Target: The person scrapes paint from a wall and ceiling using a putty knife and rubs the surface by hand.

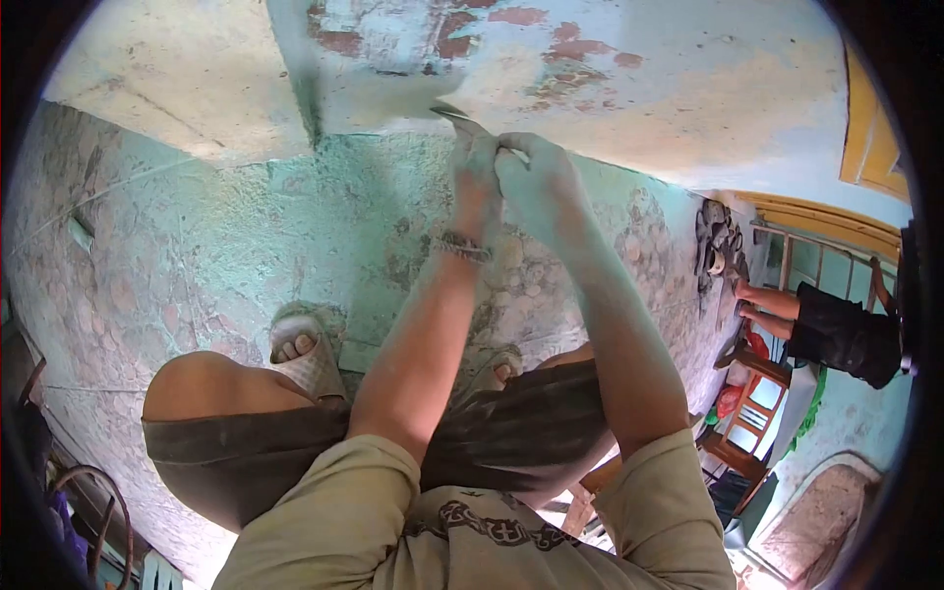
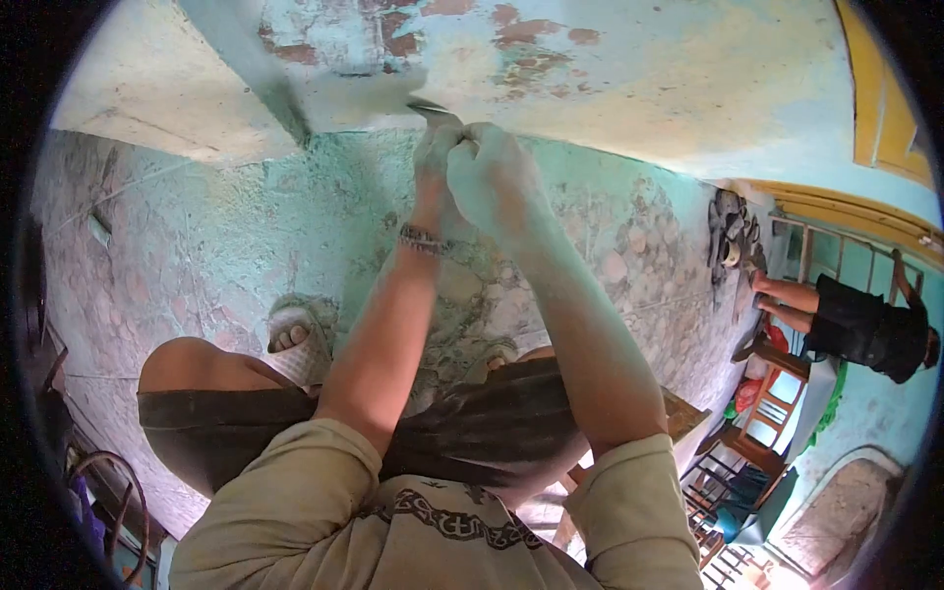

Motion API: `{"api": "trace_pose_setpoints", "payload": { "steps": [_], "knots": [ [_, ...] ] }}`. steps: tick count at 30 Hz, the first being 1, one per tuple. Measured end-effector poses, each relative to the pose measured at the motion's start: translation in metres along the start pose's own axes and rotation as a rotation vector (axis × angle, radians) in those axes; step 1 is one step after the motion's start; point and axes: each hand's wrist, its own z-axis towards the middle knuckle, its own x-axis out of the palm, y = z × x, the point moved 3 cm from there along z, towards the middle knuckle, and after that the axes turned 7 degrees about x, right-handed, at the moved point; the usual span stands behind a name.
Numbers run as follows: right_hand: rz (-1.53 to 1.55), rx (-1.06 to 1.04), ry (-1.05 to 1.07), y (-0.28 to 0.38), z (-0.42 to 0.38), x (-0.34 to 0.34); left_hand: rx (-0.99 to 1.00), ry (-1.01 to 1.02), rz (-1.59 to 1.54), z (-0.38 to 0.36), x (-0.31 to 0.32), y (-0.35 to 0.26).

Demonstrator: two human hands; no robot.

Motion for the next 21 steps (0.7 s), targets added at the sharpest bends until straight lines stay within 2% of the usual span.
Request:
{"api": "trace_pose_setpoints", "payload": {
  "steps": [2, 3, 6, 8, 9, 10, 11, 12, 13, 14, 16, 17, 18, 19, 20, 21],
  "knots": [
    [0.019, -0.027, -0.03, 0.021, -0.014, -0.019, -0.071, -0.043, -0.006, 0.004, 0.012, -0.023],
    [0.038, -0.038, -0.019, 0.02, -0.011, -0.015, 0.168, -0.064, -0.004, 0.002, 0.02, -0.03],
    [0.049, -0.067, -0.005, 0.004, 0.003, -0.004, 0.365, 0.142, 0.492, 0.004, -0.008, 0.005],
    [0.005, -0.099, 0.03, -0.011, 0.012, 0.022, 0.347, 0.092, 0.26, 0.0, -0.011, 0.013],
    [-0.074, -0.109, -0.033, 0.006, 0.003, 0.012, 0.521, 0.104, 0.478, 0.005, -0.01, 0.003],
    [-0.003, -0.099, -0.018, 0.018, -0.002, 0.001, 0.686, 0.113, 0.706, 0.007, -0.011, -0.009],
    [0.067, -0.079, 0.005, 0.024, -0.008, -0.011, 0.398, 0.082, 0.423, 0.007, -0.004, -0.015],
    [0.132, -0.06, 0.024, 0.025, -0.012, -0.017, 0.454, 0.083, 0.519, 0.003, -0.012, -0.01],
    [0.078, -0.11, 0.007, 0.016, -0.002, -0.005, 0.523, 0.087, 0.609, 0.006, -0.018, -0.004],
    [0.088, -0.062, 0.048, 0.004, 0.008, 0.013, 0.594, 0.095, 0.694, 0.007, -0.02, 0.001],
    [0.108, 0.04, 0.13, -0.002, 0.015, 0.043, 0.194, -0.036, -0.105, 0.004, -0.02, -0.004],
    [0.051, 0.001, 0.106, 0.001, 0.013, 0.04, 0.248, -0.038, -0.038, 0.006, -0.018, -0.012],
    [0.127, -0.061, 0.1, 0.015, 0.006, 0.025, 0.507, 0.067, 0.403, 0.009, -0.02, -0.022],
    [0.204, -0.106, 0.106, 0.027, -0.003, 0.004, 0.803, 0.057, 0.818, 0.009, -0.021, -0.031],
    [0.278, -0.153, 0.11, 0.033, -0.01, -0.005, 0.766, 0.051, 0.845, 0.005, -0.026, -0.028],
    [0.234, -0.106, 0.081, 0.033, -0.01, -0.004, 0.751, 0.038, 0.861, 0.007, -0.025, -0.026]
  ]
}}
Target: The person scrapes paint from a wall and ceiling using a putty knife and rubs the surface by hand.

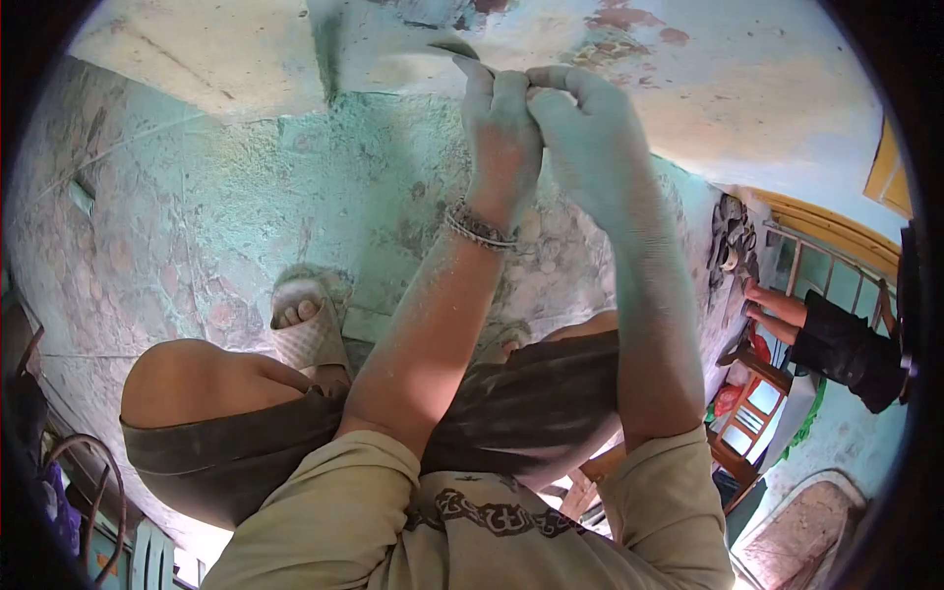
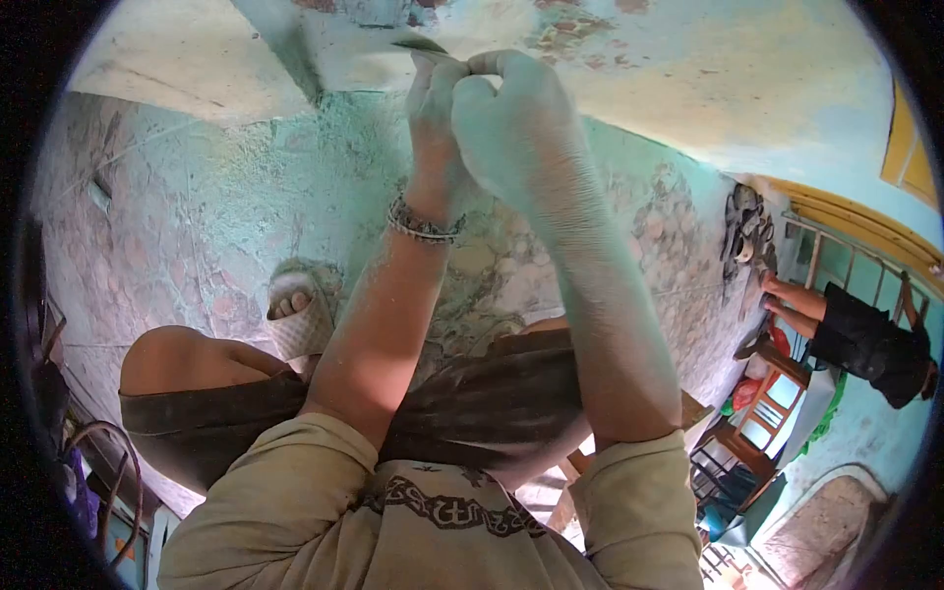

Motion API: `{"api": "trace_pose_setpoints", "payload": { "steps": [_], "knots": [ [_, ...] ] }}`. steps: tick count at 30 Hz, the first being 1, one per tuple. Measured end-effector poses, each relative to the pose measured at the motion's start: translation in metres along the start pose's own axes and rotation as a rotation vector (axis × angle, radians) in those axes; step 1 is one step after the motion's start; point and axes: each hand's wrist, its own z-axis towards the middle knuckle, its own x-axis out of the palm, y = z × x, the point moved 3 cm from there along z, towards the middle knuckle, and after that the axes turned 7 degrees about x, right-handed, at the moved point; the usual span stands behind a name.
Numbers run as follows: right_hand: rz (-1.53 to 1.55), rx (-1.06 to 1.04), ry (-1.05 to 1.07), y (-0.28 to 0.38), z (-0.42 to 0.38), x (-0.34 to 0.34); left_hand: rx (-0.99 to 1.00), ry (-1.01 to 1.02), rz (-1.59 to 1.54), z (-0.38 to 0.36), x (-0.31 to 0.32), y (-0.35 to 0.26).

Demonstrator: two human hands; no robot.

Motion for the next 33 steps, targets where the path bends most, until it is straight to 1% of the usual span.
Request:
{"api": "trace_pose_setpoints", "payload": {
  "steps": [1, 2, 4, 6, 7, 8, 10, 11, 12, 13, 14, 15, 16, 17, 18, 19, 20, 23, 24, 26, 27, 30, 33],
  "knots": [
    [-0.059, 0.027, 0.005, -0.005, 0.006, 0.01, -0.01, -0.005, 0.012, 0.002, 0.004, 0.0],
    [-0.119, 0.063, 0.002, -0.016, 0.013, 0.024, -0.078, -0.05, -0.118, -0.002, -0.002, 0.005],
    [-0.177, 0.12, 0.025, -0.016, 0.009, 0.029, -0.35, -0.118, -0.457, -0.005, -0.001, -0.001],
    [-0.07, 0.01, -0.006, -0.005, 0.005, 0.008, -0.085, -0.015, -0.08, 0.007, -0.005, -0.002],
    [-0.016, -0.037, -0.016, 0.001, 0.002, 0.0, -0.082, -0.031, -0.079, 0.005, -0.006, 0.004],
    [0.022, 0.023, 0.008, 0.005, -0.001, -0.001, -0.081, -0.047, -0.083, 0.004, -0.006, 0.007],
    [-0.156, 0.018, -0.007, -0.01, 0.008, 0.02, -0.07, -0.078, -0.11, 0.005, -0.004, 0.0],
    [-0.244, 0.01, -0.023, -0.014, 0.012, 0.027, -0.274, -0.144, -0.371, 0.005, -0.004, 0.0],
    [-0.121, 0.072, 0.039, -0.015, 0.01, 0.027, -0.482, -0.205, -0.629, 0.009, -0.008, -0.004],
    [-0.064, 0.022, 0.036, -0.007, 0.007, 0.018, -0.272, -0.159, -0.371, 0.014, -0.009, -0.008],
    [-0.007, -0.021, 0.045, 0.004, 0.002, 0.006, -0.074, -0.163, -0.099, 0.017, -0.01, -0.011],
    [0.048, -0.053, 0.063, 0.008, -0.003, 0.003, -0.098, -0.198, -0.148, 0.014, -0.004, -0.002],
    [-0.03, -0.055, 0.029, 0.007, -0.006, 0.008, -0.122, -0.235, -0.199, 0.016, -0.002, 0.001],
    [-0.109, -0.069, -0.018, 0.009, -0.008, 0.012, -0.187, -0.221, -0.32, 0.013, -0.003, 0.002],
    [-0.188, -0.081, -0.075, 0.01, -0.01, 0.012, -0.257, -0.214, -0.441, 0.015, -0.006, 0.0],
    [-0.187, -0.091, -0.066, 0.007, -0.009, 0.011, -0.329, -0.214, -0.556, 0.017, -0.01, -0.002],
    [-0.186, -0.102, -0.055, 0.002, -0.007, 0.011, -0.487, -0.284, -0.779, 0.016, -0.006, -0.005],
    [-0.086, -0.076, 0.001, 0.008, -0.016, -0.004, -0.647, -0.323, -0.887, 0.024, -0.012, -0.019],
    [-0.037, -0.057, 0.034, 0.013, -0.018, -0.006, -0.645, -0.333, -0.863, 0.031, -0.012, -0.027],
    [-0.037, 0.003, 0.067, 0.014, -0.019, 0.001, -0.688, -0.35, -0.864, 0.02, -0.013, -0.023],
    [-0.038, 0.02, 0.071, 0.017, -0.015, 0.002, -0.702, -0.357, -0.9, 0.01, -0.005, -0.004],
    [-0.189, -0.031, 0.051, 0.015, -0.009, 0.016, -0.725, -0.352, -0.916, 0.006, 0.0, 0.007],
    [-0.067, 0.074, 0.05, 0.028, -0.013, 0.016, -0.603, -0.342, -0.814, 0.005, -0.008, 0.029]
  ]
}}
